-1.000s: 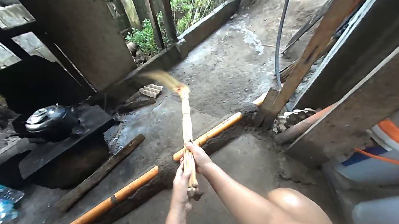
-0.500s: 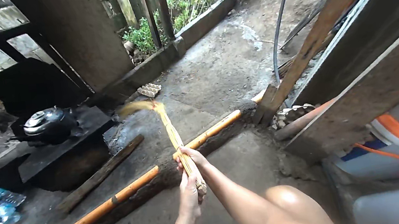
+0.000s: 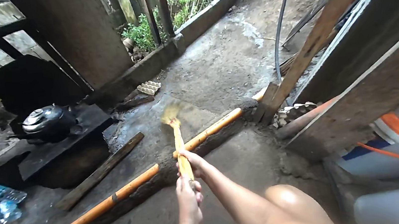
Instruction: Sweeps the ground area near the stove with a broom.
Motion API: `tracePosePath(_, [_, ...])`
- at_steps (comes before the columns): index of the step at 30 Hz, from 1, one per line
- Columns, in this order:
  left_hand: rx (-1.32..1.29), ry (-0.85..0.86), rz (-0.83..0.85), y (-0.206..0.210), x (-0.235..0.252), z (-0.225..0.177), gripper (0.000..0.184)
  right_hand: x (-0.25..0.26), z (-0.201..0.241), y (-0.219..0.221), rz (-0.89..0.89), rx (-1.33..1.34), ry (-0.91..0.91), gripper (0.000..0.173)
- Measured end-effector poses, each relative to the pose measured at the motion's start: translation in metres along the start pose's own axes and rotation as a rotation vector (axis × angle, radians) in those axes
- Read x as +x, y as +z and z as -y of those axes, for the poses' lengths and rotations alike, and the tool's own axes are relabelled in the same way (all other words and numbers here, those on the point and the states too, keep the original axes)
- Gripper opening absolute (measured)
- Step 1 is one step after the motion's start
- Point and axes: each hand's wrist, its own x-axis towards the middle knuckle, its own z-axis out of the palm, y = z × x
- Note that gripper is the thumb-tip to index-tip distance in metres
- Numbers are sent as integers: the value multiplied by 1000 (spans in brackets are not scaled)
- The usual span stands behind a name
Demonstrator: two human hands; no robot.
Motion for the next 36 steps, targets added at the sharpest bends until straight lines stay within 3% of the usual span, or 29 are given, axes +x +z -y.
tracePosePath(4, [157, 111, 228, 9, 5, 15, 28, -5, 17, -9, 155, 61, -158, 45])
tracePosePath(8, [228, 59, 329, 0, 19, 6, 38, -1, 19, -10, 165, 198, -268, 45])
tracePosePath(12, [169, -62, 103, -14, 21, -1, 28, -4, 11, 7, -52, 248, -211, 30])
tracePosePath(15, [65, -106, -69, -10, 11, 8, 37, 3, -3, 10, -178, 64, -40, 29])
tracePosePath(19, [75, -29, -23, 1, -3, 24, 29, 0, -8, 7, -113, 7, 96, 34])
tracePosePath(22, [97, 53, 88, 5, -3, 19, 18, -5, -1, 9, 101, 64, 17, 42])
tracePosePath(25, [141, 37, 175, 2, 3, 14, 25, -5, 6, 7, 200, 33, -133, 36])
tracePosePath(27, [141, -15, 186, -5, 9, 11, 28, -9, 9, 10, 148, 8, -242, 26])
tracePosePath(30, [61, -99, 68, -13, 18, 0, 19, -11, 2, 21, -55, 70, -294, 26])
tracePosePath(33, [-31, -184, -82, -18, 18, -11, 19, -4, -9, 22, -204, 10, -217, 32])
tracePosePath(36, [-5, -180, -102, -15, 9, -12, 19, 0, -13, 17, -212, -77, -56, 31])
